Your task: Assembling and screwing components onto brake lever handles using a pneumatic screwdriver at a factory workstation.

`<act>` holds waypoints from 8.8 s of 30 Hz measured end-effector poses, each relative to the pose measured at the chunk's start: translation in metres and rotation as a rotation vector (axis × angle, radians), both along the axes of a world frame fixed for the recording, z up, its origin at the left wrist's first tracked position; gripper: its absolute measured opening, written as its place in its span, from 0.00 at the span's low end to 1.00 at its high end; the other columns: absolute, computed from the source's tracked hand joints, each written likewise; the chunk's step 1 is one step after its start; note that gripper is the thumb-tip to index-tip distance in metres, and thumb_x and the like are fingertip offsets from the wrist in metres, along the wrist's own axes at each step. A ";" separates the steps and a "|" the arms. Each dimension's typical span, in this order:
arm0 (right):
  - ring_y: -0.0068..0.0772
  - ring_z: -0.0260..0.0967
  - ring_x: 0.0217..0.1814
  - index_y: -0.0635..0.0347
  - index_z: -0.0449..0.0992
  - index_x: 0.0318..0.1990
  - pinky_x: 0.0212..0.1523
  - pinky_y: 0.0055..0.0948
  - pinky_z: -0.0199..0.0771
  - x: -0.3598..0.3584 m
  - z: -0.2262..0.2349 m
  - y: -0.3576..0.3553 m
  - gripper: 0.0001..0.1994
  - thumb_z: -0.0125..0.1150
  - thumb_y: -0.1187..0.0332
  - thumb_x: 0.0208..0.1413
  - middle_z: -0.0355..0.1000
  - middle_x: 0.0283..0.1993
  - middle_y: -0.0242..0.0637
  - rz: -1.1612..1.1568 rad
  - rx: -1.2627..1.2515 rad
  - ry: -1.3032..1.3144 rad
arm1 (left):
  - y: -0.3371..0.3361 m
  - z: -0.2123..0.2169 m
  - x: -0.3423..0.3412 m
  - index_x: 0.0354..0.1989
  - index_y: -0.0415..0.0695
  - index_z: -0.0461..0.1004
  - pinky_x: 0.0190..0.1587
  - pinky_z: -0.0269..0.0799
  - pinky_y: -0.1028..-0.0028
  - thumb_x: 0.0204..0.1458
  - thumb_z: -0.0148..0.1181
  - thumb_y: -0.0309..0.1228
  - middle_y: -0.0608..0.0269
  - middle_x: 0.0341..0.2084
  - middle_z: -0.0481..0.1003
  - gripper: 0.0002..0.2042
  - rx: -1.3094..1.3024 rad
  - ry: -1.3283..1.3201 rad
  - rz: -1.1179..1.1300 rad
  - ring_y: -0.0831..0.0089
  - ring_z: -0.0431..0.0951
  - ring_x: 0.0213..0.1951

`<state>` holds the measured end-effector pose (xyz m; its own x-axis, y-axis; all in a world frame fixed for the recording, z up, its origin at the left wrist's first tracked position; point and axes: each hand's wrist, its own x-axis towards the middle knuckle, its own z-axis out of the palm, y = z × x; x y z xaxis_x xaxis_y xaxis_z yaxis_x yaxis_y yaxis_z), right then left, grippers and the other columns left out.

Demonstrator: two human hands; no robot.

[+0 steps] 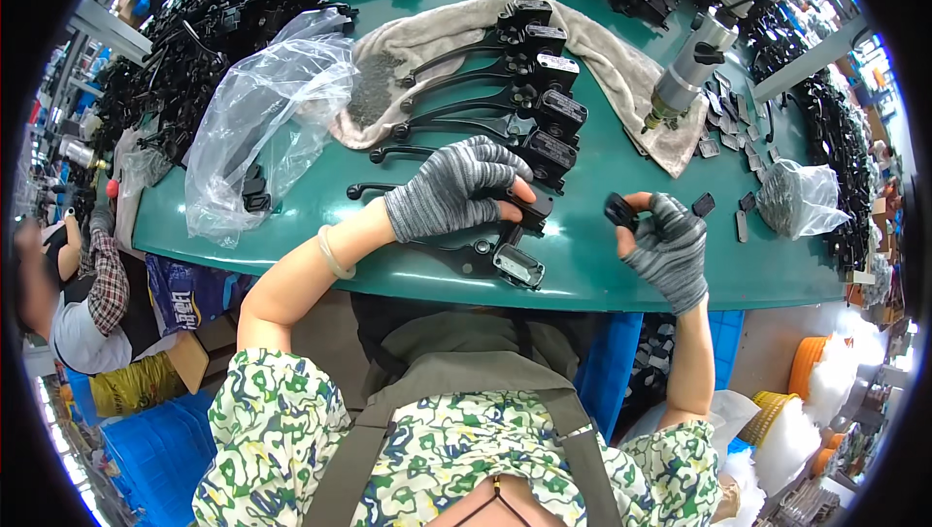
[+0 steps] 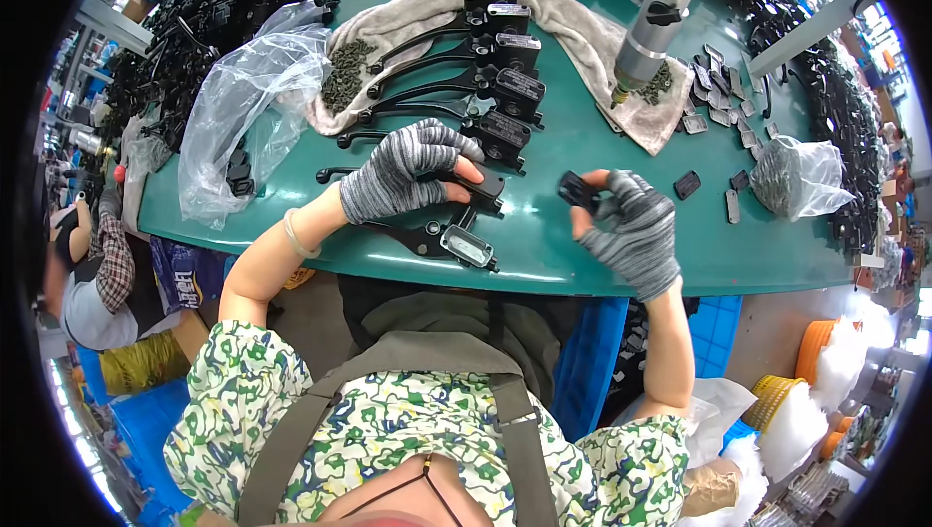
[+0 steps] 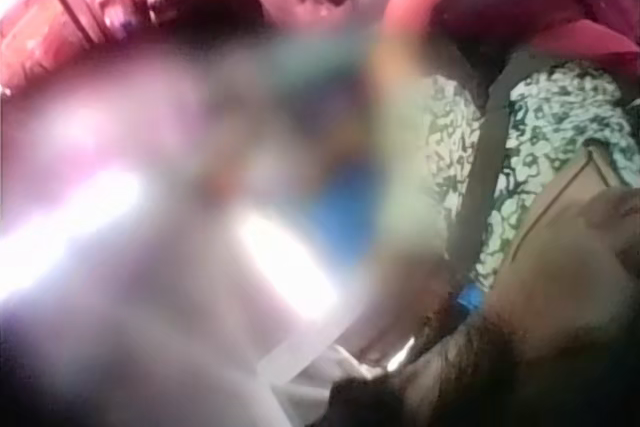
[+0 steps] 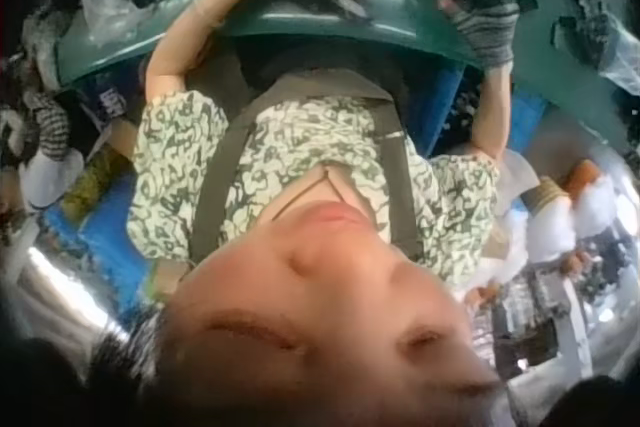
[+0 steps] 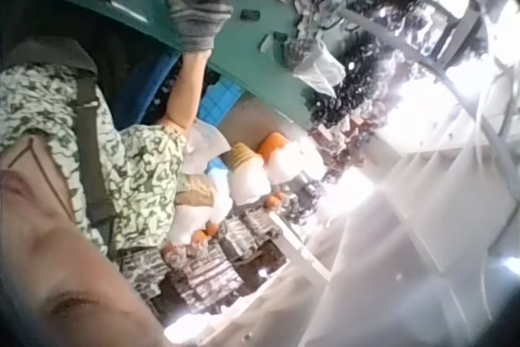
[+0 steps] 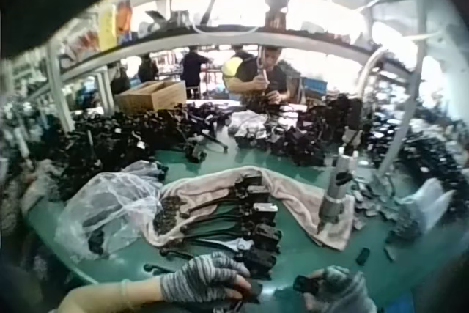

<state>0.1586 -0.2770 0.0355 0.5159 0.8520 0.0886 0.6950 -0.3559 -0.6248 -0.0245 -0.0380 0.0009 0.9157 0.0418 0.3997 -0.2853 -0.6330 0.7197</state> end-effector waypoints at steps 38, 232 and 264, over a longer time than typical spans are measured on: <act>0.40 0.69 0.50 0.55 0.70 0.56 0.52 0.34 0.71 0.075 -0.049 -0.085 0.24 0.65 0.72 0.49 0.65 0.56 0.41 -0.123 -0.147 -0.229 | 0.128 -0.004 -0.048 0.37 0.44 0.79 0.37 0.74 0.72 0.51 0.59 0.22 0.60 0.28 0.78 0.06 -0.030 0.282 0.880 0.66 0.77 0.31; 0.15 0.62 0.26 0.60 0.78 0.38 0.28 0.19 0.65 0.209 -0.068 0.184 0.06 0.63 0.68 0.55 0.71 0.26 0.24 -0.020 0.233 -0.145 | 0.189 0.029 0.035 0.37 0.42 0.77 0.39 0.74 0.72 0.47 0.60 0.23 0.60 0.28 0.79 0.08 0.096 0.512 0.727 0.69 0.79 0.33; 0.11 0.62 0.29 0.62 0.79 0.36 0.29 0.14 0.64 0.150 -0.041 0.214 0.05 0.65 0.74 0.52 0.71 0.29 0.21 0.121 0.447 0.300 | 0.192 -0.009 0.053 0.31 0.42 0.79 0.36 0.74 0.69 0.46 0.63 0.31 0.56 0.26 0.80 0.07 -0.049 0.383 0.677 0.68 0.79 0.28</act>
<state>0.3087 -0.0629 -0.0052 0.4754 0.8197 0.3195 0.4822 0.0609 -0.8739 0.0287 0.1541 -0.0082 0.7585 0.6502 0.0442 0.4255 -0.5455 0.7221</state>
